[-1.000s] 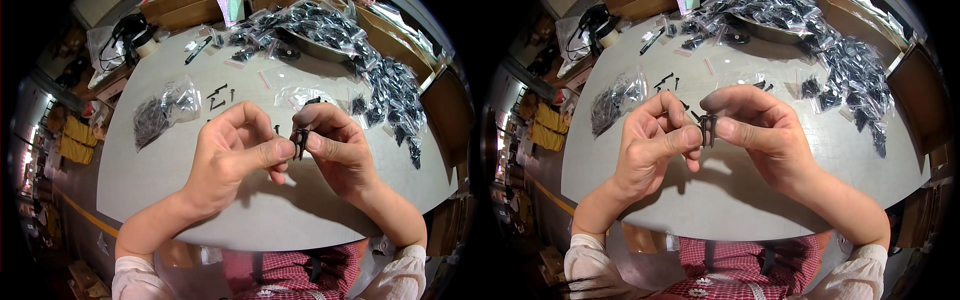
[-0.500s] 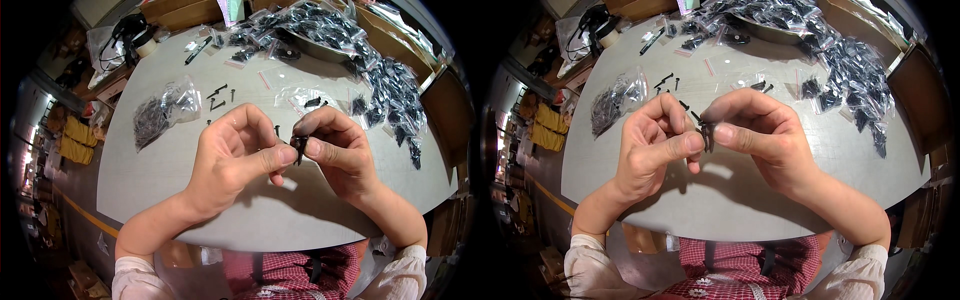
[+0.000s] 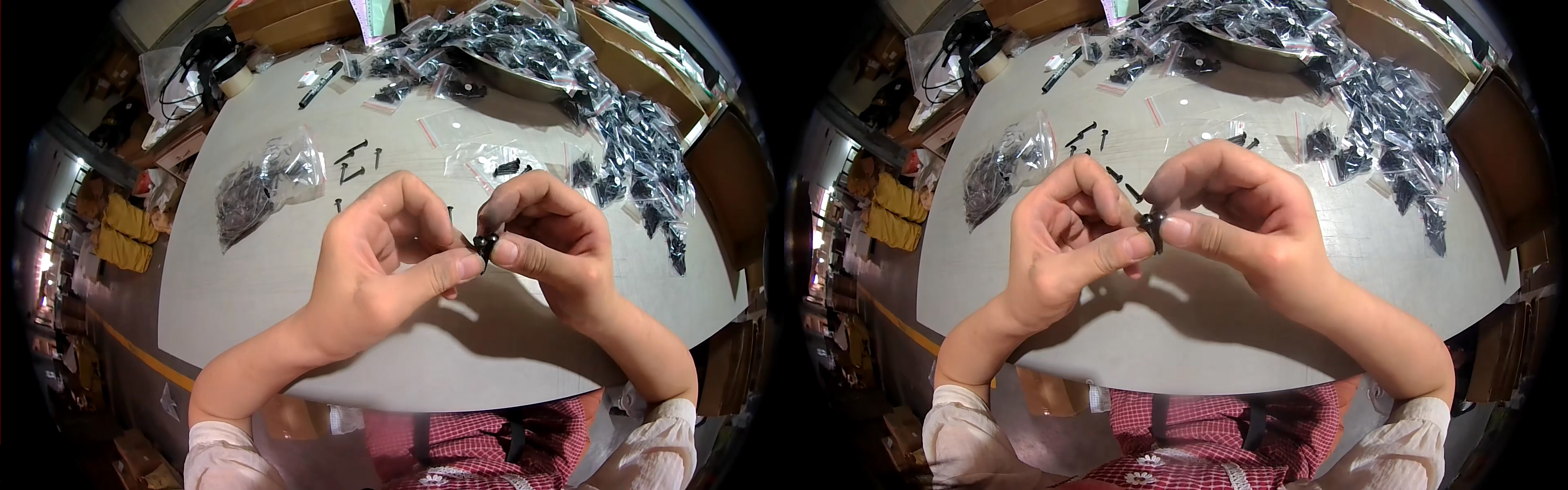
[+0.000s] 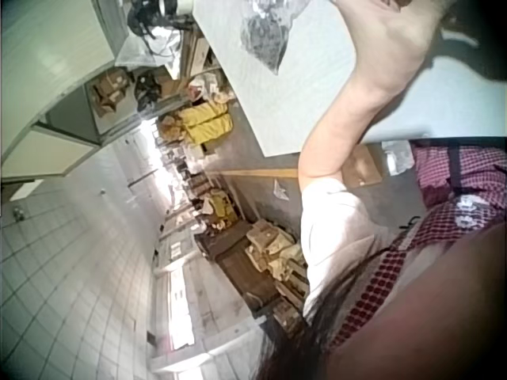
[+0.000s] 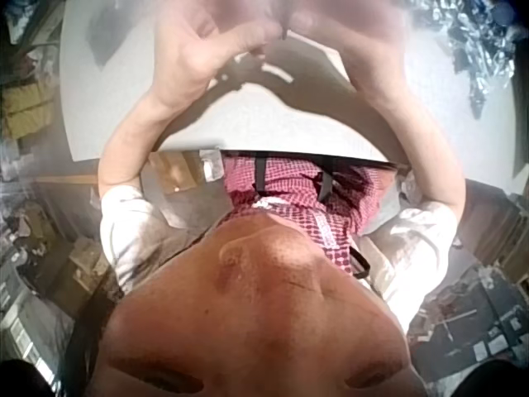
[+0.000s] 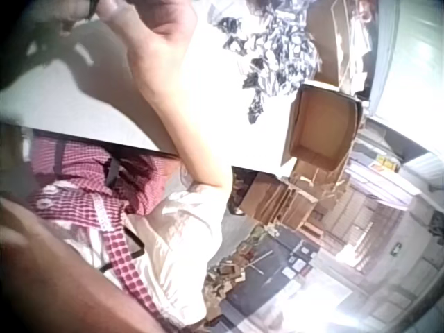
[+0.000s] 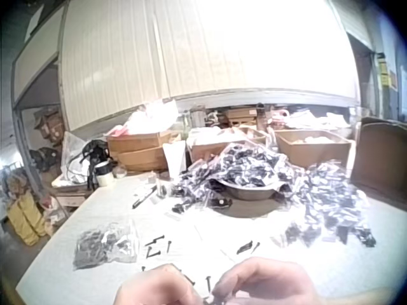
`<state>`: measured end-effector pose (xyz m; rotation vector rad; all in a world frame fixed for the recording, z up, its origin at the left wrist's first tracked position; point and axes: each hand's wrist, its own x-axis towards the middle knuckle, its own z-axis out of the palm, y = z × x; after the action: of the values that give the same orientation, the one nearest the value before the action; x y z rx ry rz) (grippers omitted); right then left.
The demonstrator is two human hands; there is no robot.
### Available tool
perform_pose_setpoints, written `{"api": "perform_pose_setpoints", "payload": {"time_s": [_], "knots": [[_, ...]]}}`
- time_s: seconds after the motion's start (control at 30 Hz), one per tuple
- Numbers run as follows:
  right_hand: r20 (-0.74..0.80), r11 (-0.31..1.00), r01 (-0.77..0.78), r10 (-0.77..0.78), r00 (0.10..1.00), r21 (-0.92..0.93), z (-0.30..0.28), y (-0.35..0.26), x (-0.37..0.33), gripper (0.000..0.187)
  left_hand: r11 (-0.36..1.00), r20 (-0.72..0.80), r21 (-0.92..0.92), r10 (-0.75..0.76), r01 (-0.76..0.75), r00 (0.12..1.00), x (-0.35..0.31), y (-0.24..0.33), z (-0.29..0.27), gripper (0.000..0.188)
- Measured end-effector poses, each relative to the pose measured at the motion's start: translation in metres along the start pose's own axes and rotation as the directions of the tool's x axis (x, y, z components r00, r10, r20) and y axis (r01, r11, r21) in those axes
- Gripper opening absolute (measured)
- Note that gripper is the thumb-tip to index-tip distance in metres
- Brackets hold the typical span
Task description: The person sorts small black screws on a table, picking them up from a plastic bag and arranging them into small groups. They handle the screws one at a time, occasionally placing them back into the bag or repositioning them on the table.
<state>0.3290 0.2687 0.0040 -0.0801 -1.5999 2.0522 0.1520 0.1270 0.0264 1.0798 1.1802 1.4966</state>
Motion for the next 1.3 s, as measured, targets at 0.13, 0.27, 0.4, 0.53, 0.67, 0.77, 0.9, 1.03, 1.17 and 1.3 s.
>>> {"api": "perform_pose_setpoints", "payload": {"time_s": [0.13, 0.27, 0.4, 0.53, 0.67, 0.77, 0.9, 1.03, 1.17, 1.3], "knots": [[0.086, 0.956, 0.231, -0.219, 0.972, -0.179, -0.002, 0.004, 0.001, 0.03, 0.984, 0.005, 0.136, 0.112, -0.112, 0.994, 0.0, -0.005, 0.0, 0.035], [0.156, 0.89, 0.365, -0.334, 0.93, -0.274, -0.002, 0.004, 0.001, 0.036, 0.946, 0.037, 0.224, 0.232, -0.234, 0.972, -0.002, -0.008, 0.0, 0.037], [0.265, 0.813, 0.419, -0.334, 0.905, -0.404, -0.005, -0.003, 0.001, 0.045, 0.862, 0.098, 0.367, 0.338, -0.35, 0.936, -0.002, -0.008, -0.002, 0.038], [0.337, 0.737, 0.511, -0.392, 0.856, -0.443, -0.008, -0.001, 0.002, 0.047, 0.769, 0.163, 0.448, 0.431, -0.456, 0.888, -0.002, -0.011, -0.005, 0.039], [0.345, 0.7, 0.565, -0.449, 0.824, -0.437, -0.009, 0.001, 0.005, 0.041, 0.666, 0.216, 0.53, 0.493, -0.525, 0.843, -0.002, -0.014, -0.009, 0.039], [0.214, 0.826, 0.453, -0.401, 0.891, -0.336, -0.003, 0.0, 0.004, 0.037, 0.754, 0.162, 0.44, 0.467, -0.487, 0.869, 0.0, -0.011, -0.008, 0.033], [0.003, 0.99, 0.07, -0.07, 0.998, -0.125, -0.004, -0.002, 0.002, 0.027, 0.995, -0.022, 0.016, 0.097, -0.096, 0.995, 0.004, -0.006, -0.004, 0.028], [-0.006, 0.98, -0.12, 0.122, 0.992, 0.157, -0.007, 0.003, 0.004, 0.022, 0.997, -0.048, -0.068, -0.044, 0.04, 0.998, 0.008, -0.002, -0.002, 0.029], [0.021, 0.92, -0.194, 0.199, 0.98, 0.34, -0.01, 0.011, 0.003, 0.024, 0.989, -0.039, -0.113, -0.102, 0.097, 0.994, 0.009, 0.0, -0.002, 0.028], [0.055, 0.858, -0.259, 0.263, 0.963, 0.444, -0.009, 0.014, 0.002, 0.026, 0.97, 0.007, -0.207, -0.126, 0.125, 0.992, 0.008, -0.001, -0.007, 0.026]]}}
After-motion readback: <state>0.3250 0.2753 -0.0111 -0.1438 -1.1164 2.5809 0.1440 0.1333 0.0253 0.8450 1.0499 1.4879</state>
